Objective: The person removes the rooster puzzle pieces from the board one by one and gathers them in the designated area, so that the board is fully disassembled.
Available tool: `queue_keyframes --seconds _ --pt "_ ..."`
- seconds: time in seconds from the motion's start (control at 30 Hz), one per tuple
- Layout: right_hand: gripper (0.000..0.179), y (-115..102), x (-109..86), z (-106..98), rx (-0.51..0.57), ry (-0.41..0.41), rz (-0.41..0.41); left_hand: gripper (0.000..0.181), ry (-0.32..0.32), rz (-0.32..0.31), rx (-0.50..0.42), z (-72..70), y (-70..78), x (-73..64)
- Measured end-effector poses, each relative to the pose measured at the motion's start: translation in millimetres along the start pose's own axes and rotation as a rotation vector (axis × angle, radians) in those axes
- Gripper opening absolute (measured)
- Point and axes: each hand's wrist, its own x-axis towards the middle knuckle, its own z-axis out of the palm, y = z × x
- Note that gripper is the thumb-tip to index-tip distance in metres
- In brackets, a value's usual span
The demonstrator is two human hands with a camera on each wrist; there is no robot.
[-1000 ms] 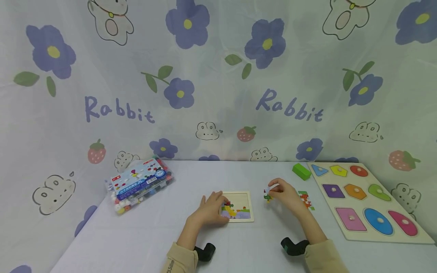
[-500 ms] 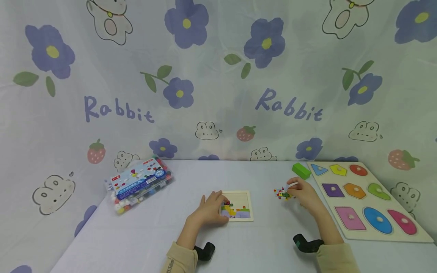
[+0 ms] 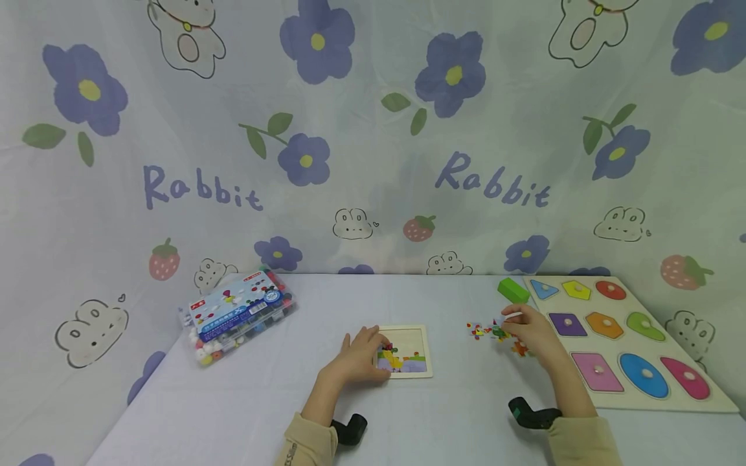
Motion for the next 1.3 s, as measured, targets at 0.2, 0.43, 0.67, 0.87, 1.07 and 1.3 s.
queue_keyframes --seconds 0.2,0.43,0.67,0.87,1.07,1.3 --pt "0.034 2.3 -0.8 -3.1 -0.008 -0.004 -0.002 0.047 -0.001 0.002 -0.002 0.6 -0.1 -0.2" --pt "0.035 6.6 -0.3 -7.6 -0.061 -0.026 0.047 0.047 -0.002 0.004 -0.008 -0.4 0.7 -1.9" --pt "0.032 14.9 3.0 -6.1 -0.092 -0.086 0.134 0.046 0.003 0.005 -0.007 -2.2 1.2 -1.9" --pt "0.027 22.3 5.9 0.6 -0.068 -0.097 0.107 0.046 0.005 0.004 -0.017 -1.6 0.7 -0.9" --pt "0.025 20.5 5.6 4.7 -0.171 -0.05 0.117 0.046 0.005 0.004 -0.011 -0.7 0.2 -0.8" --pt "0.027 20.0 7.2 10.3 -0.248 0.013 0.104 0.047 0.003 0.001 -0.014 -0.7 -0.3 -0.1"
